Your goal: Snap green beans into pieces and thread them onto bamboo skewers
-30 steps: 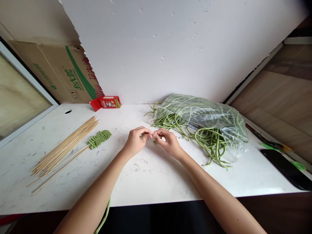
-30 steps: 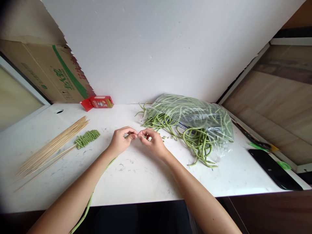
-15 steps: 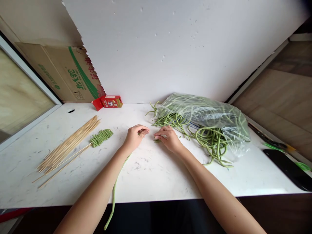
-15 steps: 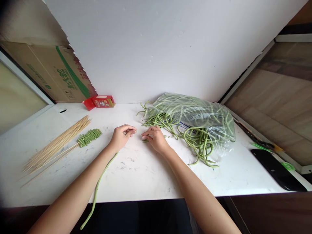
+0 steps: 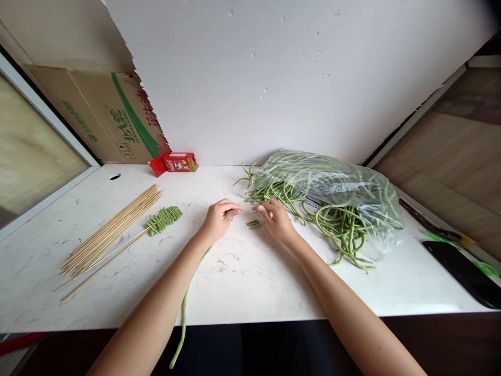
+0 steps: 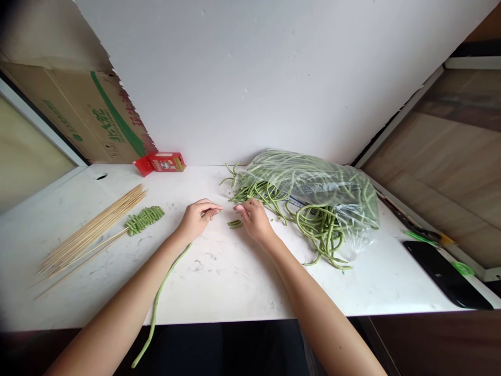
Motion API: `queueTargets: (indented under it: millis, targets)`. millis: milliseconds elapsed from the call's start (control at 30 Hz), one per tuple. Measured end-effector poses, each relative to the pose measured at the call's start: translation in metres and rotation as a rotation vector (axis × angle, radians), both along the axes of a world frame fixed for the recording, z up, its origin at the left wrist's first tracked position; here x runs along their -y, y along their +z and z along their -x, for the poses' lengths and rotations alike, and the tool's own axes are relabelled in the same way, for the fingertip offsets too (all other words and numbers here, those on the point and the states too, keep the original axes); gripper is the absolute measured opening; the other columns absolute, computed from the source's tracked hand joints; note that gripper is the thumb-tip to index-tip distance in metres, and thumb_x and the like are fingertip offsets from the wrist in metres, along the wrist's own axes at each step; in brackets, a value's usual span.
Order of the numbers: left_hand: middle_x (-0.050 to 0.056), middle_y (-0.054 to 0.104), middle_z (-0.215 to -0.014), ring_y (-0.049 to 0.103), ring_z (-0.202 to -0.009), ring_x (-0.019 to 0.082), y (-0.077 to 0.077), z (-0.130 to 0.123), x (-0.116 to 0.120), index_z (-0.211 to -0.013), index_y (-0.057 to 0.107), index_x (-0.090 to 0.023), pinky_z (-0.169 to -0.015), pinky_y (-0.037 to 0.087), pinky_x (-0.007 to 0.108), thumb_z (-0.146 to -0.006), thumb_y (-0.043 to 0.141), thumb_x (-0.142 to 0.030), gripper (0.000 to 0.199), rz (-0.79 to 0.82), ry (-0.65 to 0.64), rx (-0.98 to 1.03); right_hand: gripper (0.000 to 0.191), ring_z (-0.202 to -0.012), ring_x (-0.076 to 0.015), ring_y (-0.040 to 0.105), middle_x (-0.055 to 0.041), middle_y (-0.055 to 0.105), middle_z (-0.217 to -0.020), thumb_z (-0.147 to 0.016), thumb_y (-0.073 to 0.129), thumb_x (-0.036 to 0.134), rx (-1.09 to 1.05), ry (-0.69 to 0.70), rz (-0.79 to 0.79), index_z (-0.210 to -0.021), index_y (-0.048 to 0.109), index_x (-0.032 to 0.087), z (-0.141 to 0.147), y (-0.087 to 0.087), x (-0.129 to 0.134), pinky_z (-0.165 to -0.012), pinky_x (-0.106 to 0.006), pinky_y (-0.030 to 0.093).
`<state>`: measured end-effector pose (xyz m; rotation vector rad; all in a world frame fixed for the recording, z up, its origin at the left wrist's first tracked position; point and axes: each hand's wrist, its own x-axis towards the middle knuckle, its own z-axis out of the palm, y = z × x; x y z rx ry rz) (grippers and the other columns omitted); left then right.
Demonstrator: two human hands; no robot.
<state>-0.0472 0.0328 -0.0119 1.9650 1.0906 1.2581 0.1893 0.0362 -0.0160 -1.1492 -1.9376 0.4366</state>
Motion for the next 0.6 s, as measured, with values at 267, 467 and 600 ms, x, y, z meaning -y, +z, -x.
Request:
queueTargets:
  millis: [267,467,600]
  targets:
    - [0.007,0.079,-0.094,0.074,-0.082,0.018,-0.001,-0.006,0.004,-0.122,0.075,-0.018,-0.079,0.061,0.031,-0.094,0.068,-0.027,0.030,0.158,-0.034,0.139,0.037,-0.091,-0.0244,0.066,-0.0076,0.078,-0.099,-0.098,0.067,0.056,-0.182,0.146,0.102,-0.114,0.080,0.025,0.011,0.012,0.015,-0.073,-0.036,0.047]
    - [0.007,0.081,-0.094,0.077,-0.086,0.020,0.002,-0.010,0.008,-0.122,0.075,-0.020,-0.085,0.062,0.033,-0.089,0.078,-0.031,0.035,0.222,-0.082,0.189,0.029,-0.087,-0.0239,0.066,-0.0082,0.078,-0.093,-0.096,0.072,0.051,-0.246,0.172,0.087,-0.106,0.083,0.026,0.020,0.013,0.022,-0.071,-0.036,0.049]
    - [0.009,0.081,-0.101,0.076,-0.090,0.021,0.004,-0.010,0.009,-0.119,0.078,-0.020,-0.086,0.062,0.035,-0.084,0.084,-0.034,0.038,0.209,-0.046,0.139,0.028,-0.090,-0.0246,0.066,-0.0092,0.079,-0.098,-0.097,0.070,0.051,-0.281,0.094,0.052,-0.102,0.082,0.026,0.018,0.013,0.019,-0.071,-0.037,0.051]
